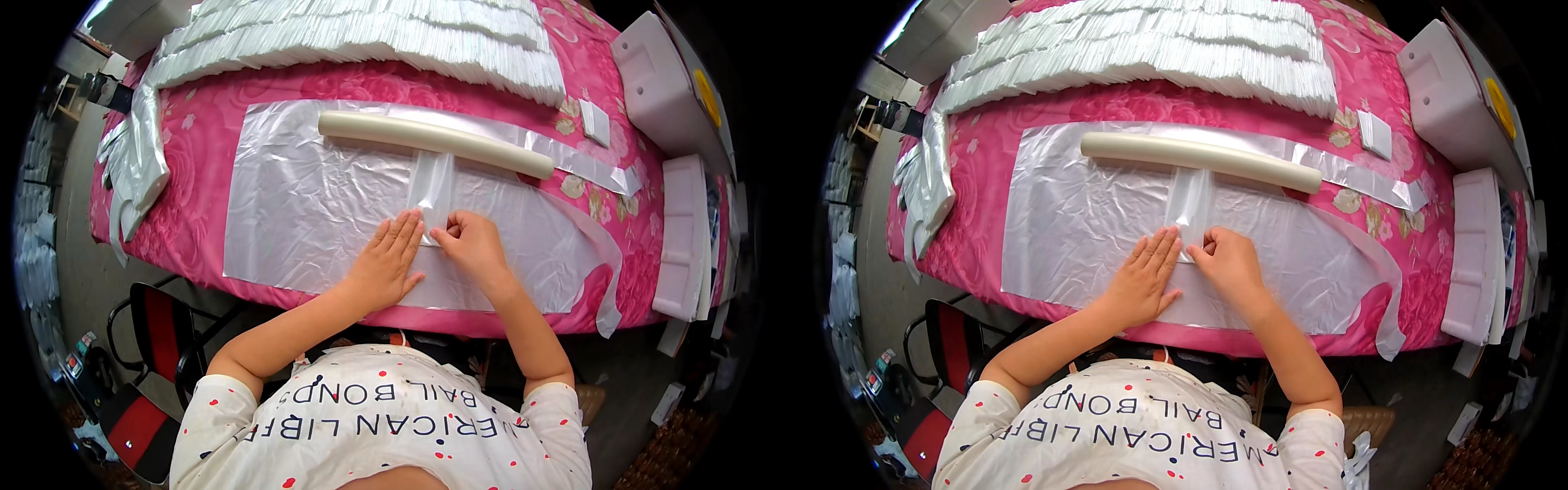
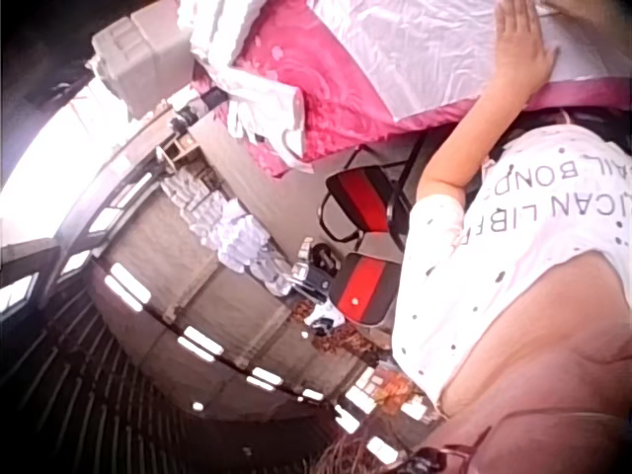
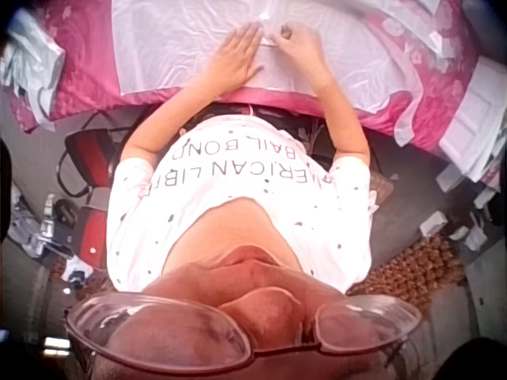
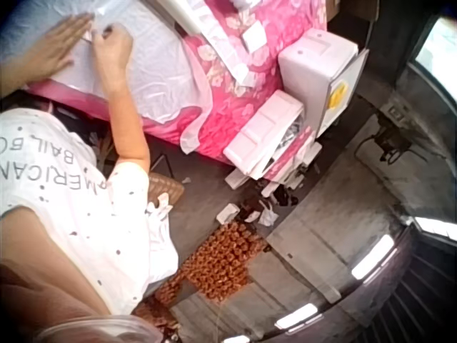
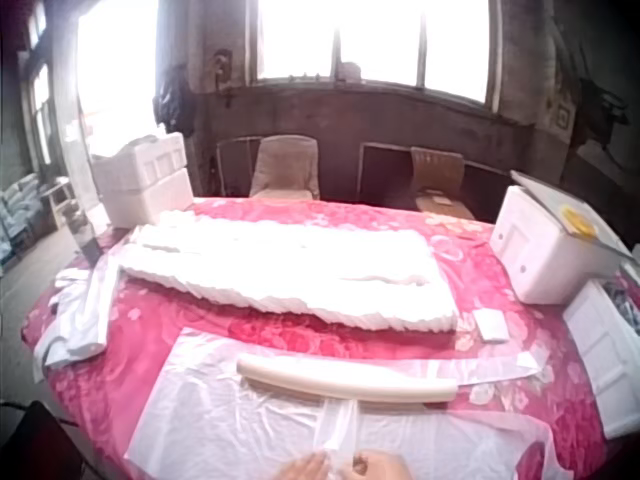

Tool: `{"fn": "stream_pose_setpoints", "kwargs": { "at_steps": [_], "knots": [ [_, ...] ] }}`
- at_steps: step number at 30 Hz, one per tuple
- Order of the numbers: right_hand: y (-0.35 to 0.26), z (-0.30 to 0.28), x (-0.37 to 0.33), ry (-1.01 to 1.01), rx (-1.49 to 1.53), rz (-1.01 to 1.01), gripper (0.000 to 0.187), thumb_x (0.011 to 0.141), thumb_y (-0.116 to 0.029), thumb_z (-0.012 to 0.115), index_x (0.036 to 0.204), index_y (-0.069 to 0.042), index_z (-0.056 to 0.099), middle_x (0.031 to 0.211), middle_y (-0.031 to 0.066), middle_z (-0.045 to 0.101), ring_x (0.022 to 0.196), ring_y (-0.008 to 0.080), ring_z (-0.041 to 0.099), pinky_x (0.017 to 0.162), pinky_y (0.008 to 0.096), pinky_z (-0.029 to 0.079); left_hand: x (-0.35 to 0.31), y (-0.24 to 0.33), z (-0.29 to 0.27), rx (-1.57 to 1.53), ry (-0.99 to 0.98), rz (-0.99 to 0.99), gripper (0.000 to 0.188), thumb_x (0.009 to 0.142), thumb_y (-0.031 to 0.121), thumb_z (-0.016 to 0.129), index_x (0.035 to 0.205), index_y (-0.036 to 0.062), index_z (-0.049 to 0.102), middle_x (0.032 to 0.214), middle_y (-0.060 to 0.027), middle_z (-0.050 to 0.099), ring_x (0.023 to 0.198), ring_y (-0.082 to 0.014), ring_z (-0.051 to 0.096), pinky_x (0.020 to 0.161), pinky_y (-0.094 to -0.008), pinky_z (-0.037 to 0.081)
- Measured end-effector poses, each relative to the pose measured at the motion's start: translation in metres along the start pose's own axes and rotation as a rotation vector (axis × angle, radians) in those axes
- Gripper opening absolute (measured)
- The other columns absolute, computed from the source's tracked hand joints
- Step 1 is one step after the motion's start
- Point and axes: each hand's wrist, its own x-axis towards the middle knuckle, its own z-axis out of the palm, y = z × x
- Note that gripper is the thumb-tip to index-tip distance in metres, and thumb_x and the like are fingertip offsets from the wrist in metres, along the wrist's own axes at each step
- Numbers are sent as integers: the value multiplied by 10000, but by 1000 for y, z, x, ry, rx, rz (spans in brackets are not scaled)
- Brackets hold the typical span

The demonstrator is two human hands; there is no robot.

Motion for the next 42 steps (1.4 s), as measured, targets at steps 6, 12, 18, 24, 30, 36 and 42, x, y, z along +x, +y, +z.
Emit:
{"fn": "stream_pose_setpoints", "kwargs": {
  "at_steps": [6, 12, 18, 24, 30, 36, 42],
  "knots": [
    [30, 7, 3, 467, -555, -809, 555, 714, -238, 691, 1192, -16, 517, 1268, 123, 487, 1194, 258, 432, 1001, 401, 347, 10, -5, -1, 68, 109, 26, 589, 771, 217, 610, 1263, -44, 419, 1342, -193, 398, 1247, -294, 386, 1031, -404, 297],
    [28, -10, 20, 195, -501, -930, 460, 729, -140, 646, 1157, -6, 543, 1257, 107, 515, 1171, 285, 461, 1011, 395, 355, 23, -10, -6, 105, 196, 74, 472, 707, 91, 603, 1146, -48, 504, 1196, -169, 521, 1098, -277, 507, 903, -370, 412],
    [25, -16, 28, 198, -330, -958, 385, 674, 29, 555, 1057, 4, 588, 1139, 126, 578, 1076, 303, 517, 927, 381, 427, 29, -15, -11, 134, 167, 130, 370, 698, 37, 561, 1058, -47, 550, 1127, -172, 563, 1042, -272, 544, 863, -356, 445],
    [39, -1, 7, 197, -276, -1032, 334, 632, 47, 603, 954, -33, 641, 993, 81, 631, 917, 261, 578, 786, 355, 482, 1, -15, -21, -77, 211, 386, 379, 671, 30, 581, 1044, -37, 565, 1128, -154, 579, 1053, -270, 559, 887, -376, 451],
    [41, 9, -14, 187, -243, -998, 323, 650, 23, 627, 955, -76, 661, 911, 57, 643, 817, 240, 583, 714, 329, 483, -14, -14, -16, -192, 163, 259, 454, 641, 74, 633, 1075, -29, 546, 1132, -163, 573, 1023, -276, 569, 889, -386, 439],
    [27, 9, -16, 167, 20, -430, 128, 762, -120, 624, 834, -28, 676, 688, 127, 615, 603, 234, 582, 571, 338, 448, -2, -12, -15, -414, 133, -163, 522, 743, 92, 637, 1224, -21, 470, 870, -132, 655, 816, -257, 638, 739, -362, 476],
    [4, 1, 4, 73, 46, -73, 285, 822, -268, 591, 729, -13, 678, 556, 109, 604, 492, 188, 582, 525, 320, 441, 27, -16, -19, -640, 177, -496, 664, 776, 137, 660, 1322, -60, 338, 716, -114, 651, 582, -228, 628, 575, -295, 485]
  ]
}}
